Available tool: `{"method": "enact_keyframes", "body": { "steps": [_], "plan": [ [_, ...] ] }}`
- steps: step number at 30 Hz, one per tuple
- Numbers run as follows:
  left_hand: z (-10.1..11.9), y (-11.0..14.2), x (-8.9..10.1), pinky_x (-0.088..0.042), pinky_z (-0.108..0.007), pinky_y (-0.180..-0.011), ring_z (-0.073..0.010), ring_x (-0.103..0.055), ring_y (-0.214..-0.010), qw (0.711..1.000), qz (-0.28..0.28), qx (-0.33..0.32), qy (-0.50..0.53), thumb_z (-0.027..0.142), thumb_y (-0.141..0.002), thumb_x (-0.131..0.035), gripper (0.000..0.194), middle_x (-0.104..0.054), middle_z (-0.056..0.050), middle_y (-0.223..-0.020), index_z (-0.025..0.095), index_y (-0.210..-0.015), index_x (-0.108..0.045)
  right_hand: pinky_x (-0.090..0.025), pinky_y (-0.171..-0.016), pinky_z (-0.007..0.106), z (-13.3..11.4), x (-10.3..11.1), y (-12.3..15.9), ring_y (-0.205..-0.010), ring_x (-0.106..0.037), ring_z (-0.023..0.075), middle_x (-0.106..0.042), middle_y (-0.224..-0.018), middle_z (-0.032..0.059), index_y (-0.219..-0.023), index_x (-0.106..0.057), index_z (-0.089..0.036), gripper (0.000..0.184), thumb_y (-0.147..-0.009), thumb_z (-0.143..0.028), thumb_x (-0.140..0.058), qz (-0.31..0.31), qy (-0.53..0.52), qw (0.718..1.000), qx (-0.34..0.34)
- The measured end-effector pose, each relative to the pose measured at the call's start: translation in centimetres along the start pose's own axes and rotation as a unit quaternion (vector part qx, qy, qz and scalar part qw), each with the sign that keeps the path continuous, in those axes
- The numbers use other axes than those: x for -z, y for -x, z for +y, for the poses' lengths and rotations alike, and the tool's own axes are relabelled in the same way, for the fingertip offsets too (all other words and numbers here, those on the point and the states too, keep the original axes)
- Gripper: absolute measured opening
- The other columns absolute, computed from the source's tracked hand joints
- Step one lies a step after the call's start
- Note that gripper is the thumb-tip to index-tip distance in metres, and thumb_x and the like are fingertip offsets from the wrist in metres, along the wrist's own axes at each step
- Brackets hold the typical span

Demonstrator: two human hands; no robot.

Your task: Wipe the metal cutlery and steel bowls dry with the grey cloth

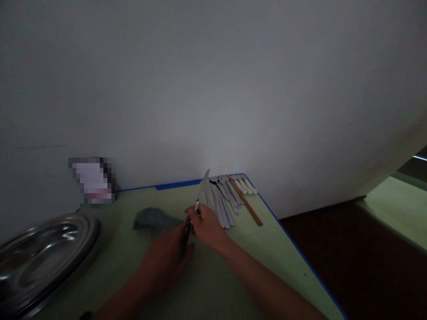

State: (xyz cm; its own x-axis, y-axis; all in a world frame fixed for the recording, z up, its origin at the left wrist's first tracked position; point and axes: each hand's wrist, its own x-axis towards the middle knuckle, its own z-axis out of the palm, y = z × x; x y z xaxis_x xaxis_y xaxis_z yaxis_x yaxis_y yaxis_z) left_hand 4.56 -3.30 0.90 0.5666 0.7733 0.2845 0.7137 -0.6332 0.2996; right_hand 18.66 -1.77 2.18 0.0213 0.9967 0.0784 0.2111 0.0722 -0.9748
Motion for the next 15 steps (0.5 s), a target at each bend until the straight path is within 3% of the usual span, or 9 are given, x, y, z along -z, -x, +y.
{"method": "enact_keyframes", "body": {
  "steps": [4,9,12,15],
  "plan": [
    [1.2,-0.8,-0.2,-0.045,-0.047,-0.085,-0.0272,-0.058,-0.095,0.998,-0.021,-0.06,-0.015,0.034,-0.087,-0.045,0.032,-0.063,-0.012,-0.103,0.016,-0.113,-0.053,-0.037,-0.041,0.02,1.1,3.2,-1.2,-0.04,-0.047,0.0082,-0.059,-0.061,-0.0004,-0.081,-0.061,-0.015,0.033,-0.089,-0.033,-0.035,-0.064,0.109,0.991,-0.034],
    [-0.5,-2.2,-0.9,-0.037,-0.051,-0.095,-0.0289,-0.051,-0.107,0.992,0.036,-0.075,-0.094,0.026,-0.087,-0.046,0.028,-0.06,-0.012,-0.112,0.015,-0.109,-0.058,-0.039,-0.048,0.023,1.9,6.9,-2.8,-0.048,-0.055,0.0132,-0.062,-0.055,0.0013,-0.068,-0.059,-0.017,0.015,-0.079,-0.027,-0.055,-0.059,0.242,0.968,-0.02],
    [-1.7,-3.1,-1.8,-0.031,-0.053,-0.102,-0.0295,-0.046,-0.116,0.987,0.07,-0.063,-0.128,0.024,-0.089,-0.044,0.03,-0.058,-0.013,-0.119,0.016,-0.115,-0.058,-0.044,-0.062,0.028,1.9,7.3,-4.4,-0.065,-0.062,0.0192,-0.068,-0.066,0.0081,-0.068,-0.062,-0.017,0.012,-0.076,-0.025,-0.059,-0.045,0.305,0.951,-0.007],
    [-2.2,-3.7,-2.5,-0.03,-0.051,-0.104,-0.0275,-0.046,-0.119,0.988,0.055,-0.064,-0.132,0.022,-0.09,-0.041,0.033,-0.057,-0.011,-0.122,0.022,-0.119,-0.057,-0.043,-0.076,0.034,2.1,6.7,-6.1,-0.084,-0.064,0.0259,-0.069,-0.079,0.0164,-0.067,-0.064,-0.015,0.014,-0.077,-0.022,-0.056,-0.033,0.348,0.937,0.006]
  ]
}}
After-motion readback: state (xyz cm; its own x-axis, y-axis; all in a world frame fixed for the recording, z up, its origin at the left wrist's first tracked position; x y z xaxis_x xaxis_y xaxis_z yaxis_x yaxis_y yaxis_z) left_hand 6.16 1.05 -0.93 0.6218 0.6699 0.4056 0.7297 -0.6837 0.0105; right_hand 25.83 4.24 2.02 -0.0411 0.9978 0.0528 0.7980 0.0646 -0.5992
